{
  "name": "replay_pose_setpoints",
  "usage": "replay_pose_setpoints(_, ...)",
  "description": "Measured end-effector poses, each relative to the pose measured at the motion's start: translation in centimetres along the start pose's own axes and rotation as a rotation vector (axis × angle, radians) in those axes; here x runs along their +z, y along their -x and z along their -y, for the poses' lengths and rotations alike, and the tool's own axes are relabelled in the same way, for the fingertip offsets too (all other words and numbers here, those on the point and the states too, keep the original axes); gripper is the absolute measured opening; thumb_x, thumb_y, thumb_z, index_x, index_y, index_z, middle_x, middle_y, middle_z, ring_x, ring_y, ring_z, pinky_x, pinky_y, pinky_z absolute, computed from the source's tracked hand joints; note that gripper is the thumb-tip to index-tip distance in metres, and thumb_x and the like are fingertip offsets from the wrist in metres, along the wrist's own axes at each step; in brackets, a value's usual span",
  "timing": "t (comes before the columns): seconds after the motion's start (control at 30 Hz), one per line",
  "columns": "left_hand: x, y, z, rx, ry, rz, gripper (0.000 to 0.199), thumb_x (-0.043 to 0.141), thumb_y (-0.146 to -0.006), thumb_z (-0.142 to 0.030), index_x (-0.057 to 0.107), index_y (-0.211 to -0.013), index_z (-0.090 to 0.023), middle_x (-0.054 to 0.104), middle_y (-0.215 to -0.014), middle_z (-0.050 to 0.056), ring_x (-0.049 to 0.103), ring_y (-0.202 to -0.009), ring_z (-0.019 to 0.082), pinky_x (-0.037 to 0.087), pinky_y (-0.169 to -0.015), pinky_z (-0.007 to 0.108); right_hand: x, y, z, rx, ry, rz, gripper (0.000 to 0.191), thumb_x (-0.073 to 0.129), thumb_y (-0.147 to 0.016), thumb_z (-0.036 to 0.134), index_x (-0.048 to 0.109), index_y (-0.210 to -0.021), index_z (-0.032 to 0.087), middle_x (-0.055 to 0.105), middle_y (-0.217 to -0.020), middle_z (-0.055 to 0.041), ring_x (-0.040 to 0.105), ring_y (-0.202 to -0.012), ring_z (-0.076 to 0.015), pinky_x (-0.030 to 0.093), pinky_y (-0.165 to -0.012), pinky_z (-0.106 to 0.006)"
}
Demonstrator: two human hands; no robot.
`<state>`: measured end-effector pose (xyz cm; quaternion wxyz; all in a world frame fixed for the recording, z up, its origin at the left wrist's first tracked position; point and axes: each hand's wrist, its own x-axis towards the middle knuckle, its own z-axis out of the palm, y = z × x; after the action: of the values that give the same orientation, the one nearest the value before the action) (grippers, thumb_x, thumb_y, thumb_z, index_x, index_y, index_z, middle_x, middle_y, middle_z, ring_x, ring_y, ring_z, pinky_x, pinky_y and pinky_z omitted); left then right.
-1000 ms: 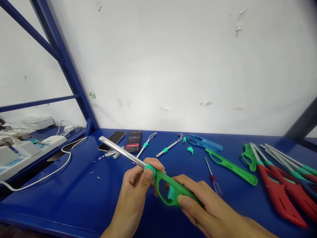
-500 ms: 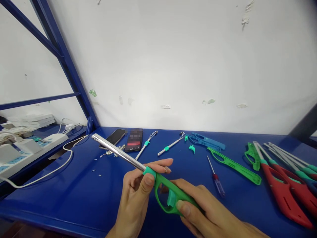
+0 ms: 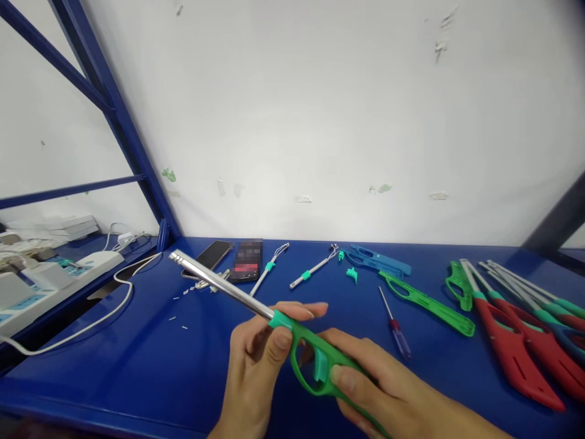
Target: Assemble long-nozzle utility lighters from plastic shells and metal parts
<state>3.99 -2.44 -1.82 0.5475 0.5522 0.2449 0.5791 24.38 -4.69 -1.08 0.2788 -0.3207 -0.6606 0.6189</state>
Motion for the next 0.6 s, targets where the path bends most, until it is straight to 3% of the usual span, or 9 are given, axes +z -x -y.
replay_pose_setpoints(0.17, -0.7, -0.8, -0.8, 0.013, -0.134, 0.035, 0.033, 0.070, -0.103, -0.051, 0.086, -0.114, -0.025, 0.080, -0.130, 0.011, 0.069, -0.130, 0.034, 0.055, -0.107, 0.037, 0.0, -0.3, 0.4, 0.025, 0.015, -0.060, 0.070, 0.052, -0.102, 0.079, 0.062, -0.134, 0.017, 0.050, -0.064, 0.0085, 0.037, -0.040, -0.0030, 0.026, -0.037, -0.015)
replay_pose_setpoints(0.27, -1.4, -1.2, -1.3, -0.011, -0.184, 0.001, 0.030, 0.075, -0.099, -0.049, 0.086, -0.115, -0.026, 0.080, -0.127, 0.010, 0.068, -0.128, 0.033, 0.057, -0.100, 0.034, -0.6, -0.7, 0.2, 0.029, -0.070, -0.078, 0.068, 0.063, -0.098, 0.075, 0.062, -0.138, 0.020, 0.057, -0.077, 0.0049, 0.047, -0.047, -0.0034, 0.038, -0.041, -0.014)
replay_pose_setpoints(0.37, -1.7, -1.3, -1.2, -0.077, -0.156, -0.054, 0.031, 0.079, -0.096, -0.050, 0.085, -0.119, -0.029, 0.080, -0.120, 0.008, 0.069, -0.120, 0.028, 0.056, -0.097, 0.029, -1.7, -0.9, -0.3, 0.070, -0.256, 0.019, 0.065, 0.077, -0.095, 0.062, 0.058, -0.143, 0.022, 0.060, -0.082, 0.0047, 0.053, -0.054, -0.0046, 0.048, -0.048, -0.014)
replay_pose_setpoints(0.47, -1.5, -1.4, -0.8, -0.111, -0.125, -0.052, 0.031, 0.079, -0.095, -0.051, 0.085, -0.116, -0.028, 0.079, -0.112, 0.007, 0.069, -0.112, 0.024, 0.055, -0.094, 0.027, -2.7, -0.8, -0.5, 0.126, -0.377, 0.139, 0.074, 0.079, -0.097, 0.053, 0.048, -0.156, 0.022, 0.066, -0.081, 0.0032, 0.049, -0.050, -0.0038, 0.042, -0.044, -0.012)
replay_pose_setpoints(0.53, -1.4, -1.5, -0.5, -0.130, -0.085, -0.043, 0.033, 0.078, -0.096, -0.053, 0.084, -0.116, -0.028, 0.079, -0.109, 0.006, 0.069, -0.101, 0.022, 0.055, -0.090, 0.028, -2.9, -0.6, -0.4, 0.108, -0.397, 0.122, 0.081, 0.079, -0.098, 0.050, 0.040, -0.164, 0.025, 0.067, -0.080, 0.0032, 0.046, -0.050, -0.0033, 0.036, -0.043, -0.011)
replay_pose_setpoints(0.6, -1.3, -1.5, -0.2, -0.152, -0.058, -0.055, 0.036, 0.078, -0.095, -0.054, 0.084, -0.118, -0.027, 0.078, -0.110, 0.007, 0.069, -0.100, 0.022, 0.054, -0.091, 0.029, -2.8, -0.6, -0.1, 0.078, -0.392, 0.077, 0.086, 0.081, -0.097, 0.047, 0.035, -0.168, 0.033, 0.071, -0.092, 0.0002, 0.047, -0.053, -0.0031, 0.033, -0.043, -0.012)
